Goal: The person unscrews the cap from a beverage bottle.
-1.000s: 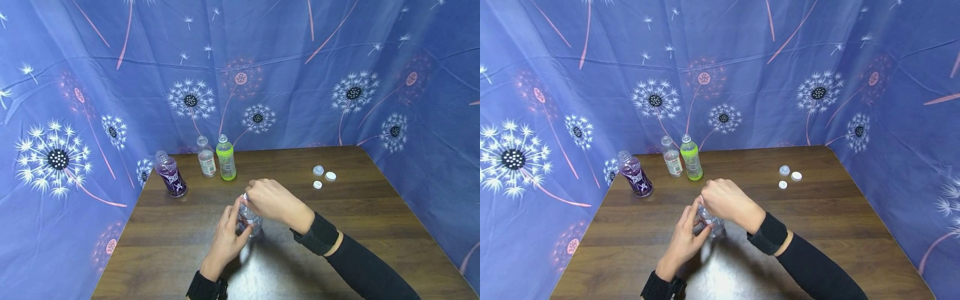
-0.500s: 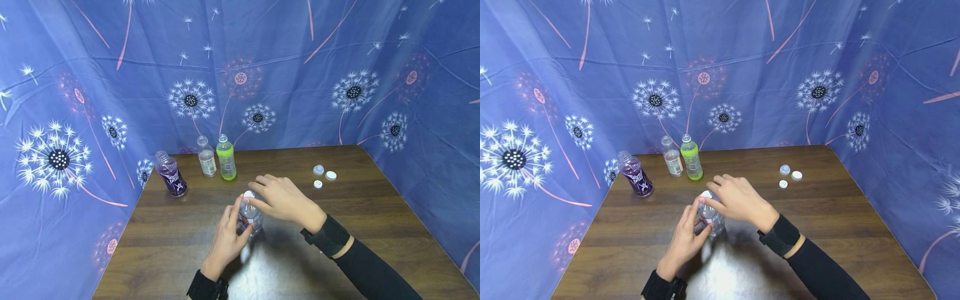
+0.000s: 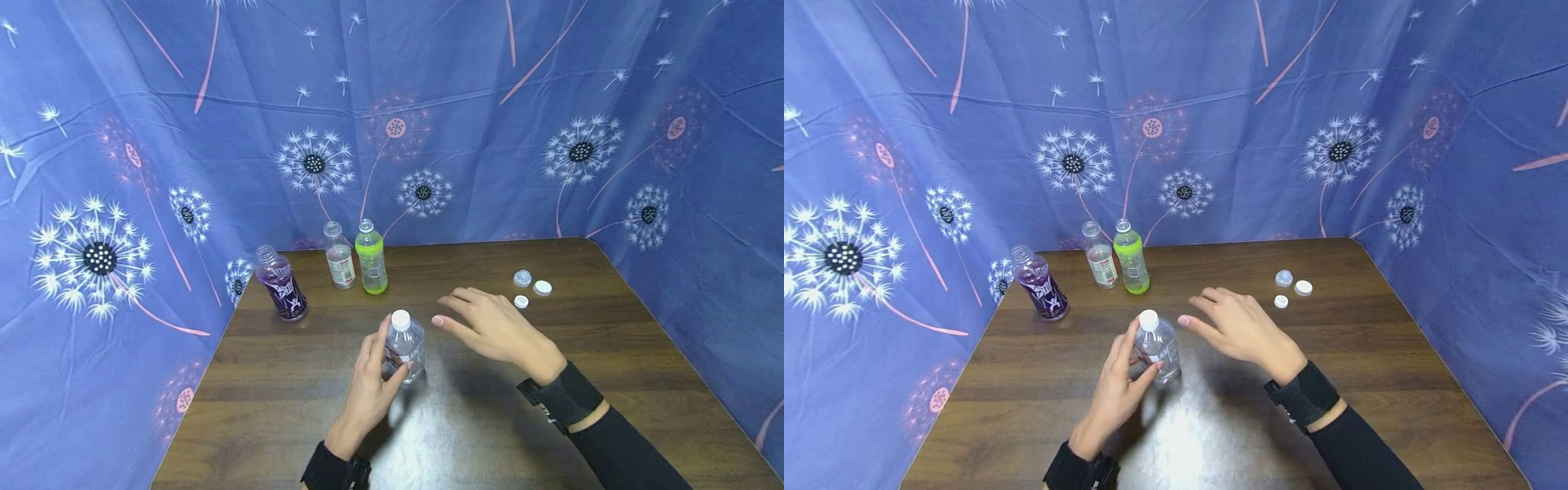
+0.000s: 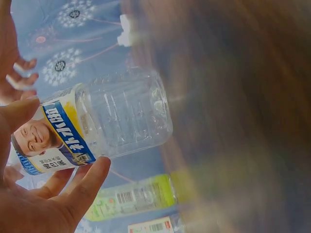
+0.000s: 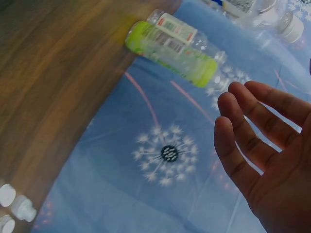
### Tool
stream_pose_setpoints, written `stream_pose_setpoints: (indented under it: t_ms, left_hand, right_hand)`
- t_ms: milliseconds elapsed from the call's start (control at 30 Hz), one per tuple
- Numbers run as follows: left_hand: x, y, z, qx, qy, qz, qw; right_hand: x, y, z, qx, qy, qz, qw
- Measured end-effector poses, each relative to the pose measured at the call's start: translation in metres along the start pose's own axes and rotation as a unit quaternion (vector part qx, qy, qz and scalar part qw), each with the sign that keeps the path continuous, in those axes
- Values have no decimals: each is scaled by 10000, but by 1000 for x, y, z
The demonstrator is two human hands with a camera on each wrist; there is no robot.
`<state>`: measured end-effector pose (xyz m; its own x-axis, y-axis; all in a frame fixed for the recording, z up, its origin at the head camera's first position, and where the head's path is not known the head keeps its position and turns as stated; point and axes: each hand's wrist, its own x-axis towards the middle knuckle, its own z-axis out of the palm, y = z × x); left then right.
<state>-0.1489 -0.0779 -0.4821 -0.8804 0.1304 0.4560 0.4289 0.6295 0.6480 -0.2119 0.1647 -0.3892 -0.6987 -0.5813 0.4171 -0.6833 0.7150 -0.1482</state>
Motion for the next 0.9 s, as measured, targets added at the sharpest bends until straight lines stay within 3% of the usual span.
stream_pose_setpoints:
  t_ms: [400, 533, 733, 900]
  left_hand:
    - [9, -27, -39, 326, 636, -90, 9974]
    - [13, -37, -53, 200, 723, -198, 9970]
    - [17, -52, -80, 139, 1079, -332, 9935]
    - [17, -63, -103, 287, 1363, -668, 9880]
  right_hand:
    - [-26, 21, 9, 293, -573, 387, 9972]
    - [-34, 27, 11, 378, -697, 483, 9957]
    - [-42, 32, 13, 488, -692, 506, 9951]
    - [-44, 34, 14, 529, -653, 510, 9952]
